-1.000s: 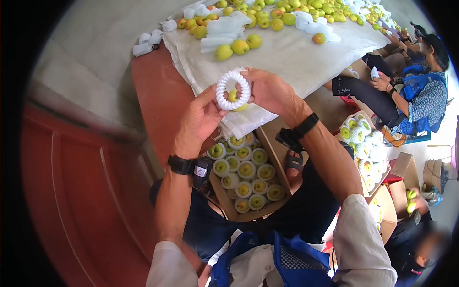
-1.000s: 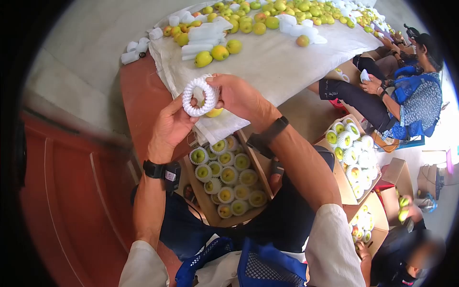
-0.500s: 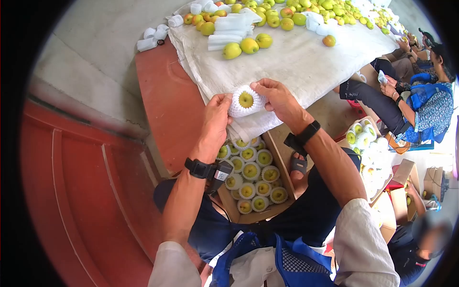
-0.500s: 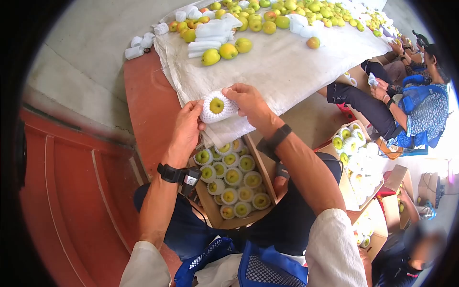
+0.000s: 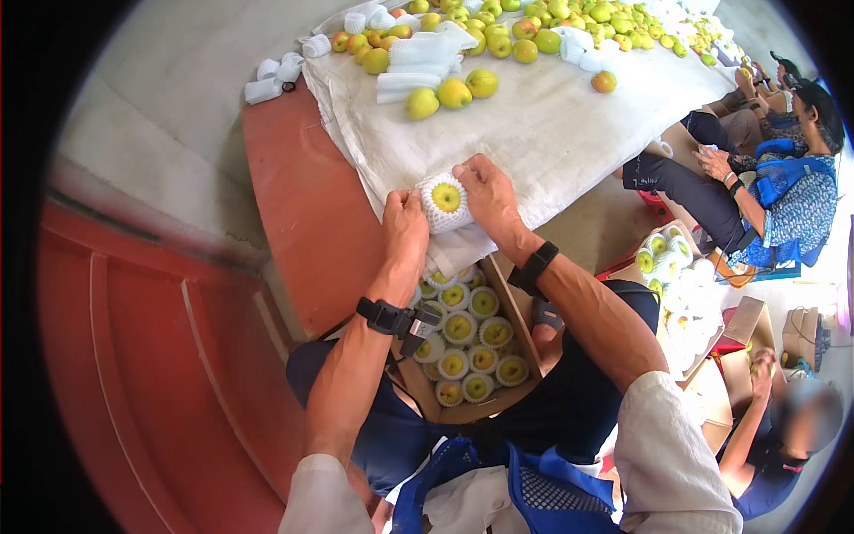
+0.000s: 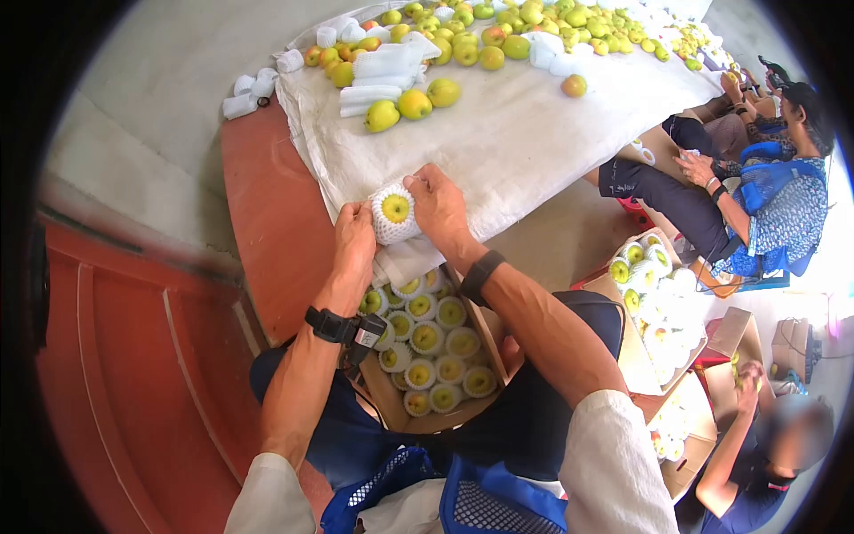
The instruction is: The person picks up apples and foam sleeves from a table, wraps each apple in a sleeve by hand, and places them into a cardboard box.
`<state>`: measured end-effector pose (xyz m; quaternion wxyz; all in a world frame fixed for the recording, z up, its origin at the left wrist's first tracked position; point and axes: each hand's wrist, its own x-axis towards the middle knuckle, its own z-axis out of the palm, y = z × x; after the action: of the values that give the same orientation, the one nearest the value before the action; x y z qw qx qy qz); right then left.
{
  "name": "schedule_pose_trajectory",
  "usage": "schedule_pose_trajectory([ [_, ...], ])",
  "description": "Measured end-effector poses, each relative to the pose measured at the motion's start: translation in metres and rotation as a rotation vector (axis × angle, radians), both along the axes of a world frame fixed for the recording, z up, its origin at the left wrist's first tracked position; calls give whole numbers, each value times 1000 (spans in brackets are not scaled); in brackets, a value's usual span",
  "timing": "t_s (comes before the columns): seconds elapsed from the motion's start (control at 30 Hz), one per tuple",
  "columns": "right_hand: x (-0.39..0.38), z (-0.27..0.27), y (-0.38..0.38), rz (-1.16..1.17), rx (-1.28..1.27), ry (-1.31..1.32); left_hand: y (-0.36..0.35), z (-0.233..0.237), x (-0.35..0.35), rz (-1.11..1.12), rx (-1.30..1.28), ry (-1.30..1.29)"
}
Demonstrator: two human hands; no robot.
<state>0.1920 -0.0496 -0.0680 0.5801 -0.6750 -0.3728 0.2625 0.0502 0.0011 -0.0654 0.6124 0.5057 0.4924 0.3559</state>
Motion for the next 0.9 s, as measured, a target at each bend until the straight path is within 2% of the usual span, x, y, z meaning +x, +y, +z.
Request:
schedule_pose_trajectory([
  [0.1, -3, 4, -4, -24, 66, -40, -6, 5, -3, 7, 14, -55],
  [0.17, -3, 6, -5, -28, 116, 160, -8, 8, -3, 6, 27, -51],
  [0.3, 2, 3, -3, -33, 34, 134, -6, 1, -2, -21, 18, -12],
  [0.33, 1, 3, -3, -47, -29, -34, -7, 3, -4, -20, 19, -11],
  [0.37, 1, 3, -3, -61, -94, -202, -8, 5, -5, -43, 125, 142],
  [0.4, -2, 5, -3, -62, -94, -201, -9, 6, -6, -66, 232, 294],
  [0.47, -5, 13, -3, -64, -245, -340, -12, 10, -6, -62, 301, 352],
  [0.5, -5, 16, -3, -65, -244, -341, -12, 9, -6, -55, 368, 410],
  [0.6, -7, 16, -4, -79, -324, -357, -11, 4, -6, -41, 370, 375],
  [0.67, -3, 8, -6, -77, -137, -244, -12, 3, -7, -33, 361, 332],
  [0.77, -5, 10, -8, -92, -66, -137, -14, 1, -6, -15, 330, 204],
  [0.9, -6, 23, -10, -100, -40, -126, -16, 9, -4, 24, 240, 46],
])
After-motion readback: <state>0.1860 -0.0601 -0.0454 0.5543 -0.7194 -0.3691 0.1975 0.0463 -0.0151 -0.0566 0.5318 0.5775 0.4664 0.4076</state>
